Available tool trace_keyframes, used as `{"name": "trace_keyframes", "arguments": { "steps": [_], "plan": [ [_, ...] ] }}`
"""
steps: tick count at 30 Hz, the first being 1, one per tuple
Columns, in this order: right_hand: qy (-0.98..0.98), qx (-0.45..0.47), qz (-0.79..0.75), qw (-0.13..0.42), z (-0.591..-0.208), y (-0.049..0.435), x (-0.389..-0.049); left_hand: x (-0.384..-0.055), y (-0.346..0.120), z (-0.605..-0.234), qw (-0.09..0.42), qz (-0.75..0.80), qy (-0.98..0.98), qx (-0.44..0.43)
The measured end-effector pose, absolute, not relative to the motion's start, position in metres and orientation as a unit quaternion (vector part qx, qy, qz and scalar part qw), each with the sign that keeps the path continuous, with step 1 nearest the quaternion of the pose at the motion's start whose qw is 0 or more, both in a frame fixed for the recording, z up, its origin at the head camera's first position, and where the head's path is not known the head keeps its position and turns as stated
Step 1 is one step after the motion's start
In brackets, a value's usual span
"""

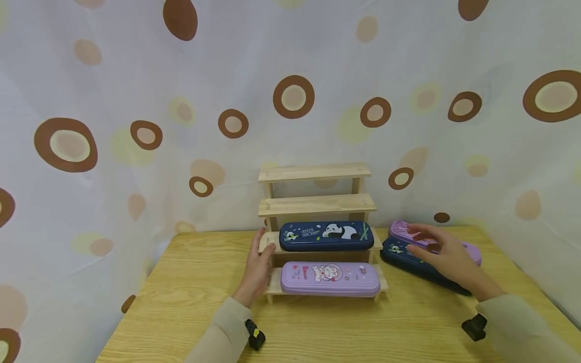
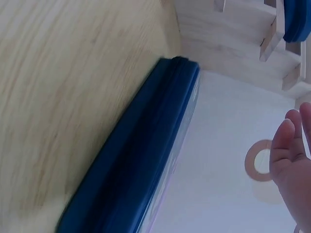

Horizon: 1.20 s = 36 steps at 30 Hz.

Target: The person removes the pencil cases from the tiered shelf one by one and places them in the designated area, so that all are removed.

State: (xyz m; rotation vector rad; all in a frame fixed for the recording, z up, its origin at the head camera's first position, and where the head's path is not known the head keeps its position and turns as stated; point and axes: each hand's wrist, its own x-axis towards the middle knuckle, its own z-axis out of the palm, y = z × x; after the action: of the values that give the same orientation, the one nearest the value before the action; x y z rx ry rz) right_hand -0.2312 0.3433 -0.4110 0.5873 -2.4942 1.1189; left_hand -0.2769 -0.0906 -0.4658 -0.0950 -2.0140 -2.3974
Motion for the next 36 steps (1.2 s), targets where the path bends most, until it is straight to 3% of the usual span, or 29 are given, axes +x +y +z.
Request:
{"name": "trace_keyframes", "arguments": {
  "steps": [10,36],
  "plan": [
    [-0.865,0.249,0.407,0.155,-0.412,0.316,-0.245,-0.277,-0.087,-0.468,0.024,-0.755,-0.654,-0.041],
    [-0.868,0.258,0.408,0.116,-0.415,0.274,-0.266,-0.276,-0.086,-0.467,0.033,-0.754,-0.655,-0.049]
  ]
}}
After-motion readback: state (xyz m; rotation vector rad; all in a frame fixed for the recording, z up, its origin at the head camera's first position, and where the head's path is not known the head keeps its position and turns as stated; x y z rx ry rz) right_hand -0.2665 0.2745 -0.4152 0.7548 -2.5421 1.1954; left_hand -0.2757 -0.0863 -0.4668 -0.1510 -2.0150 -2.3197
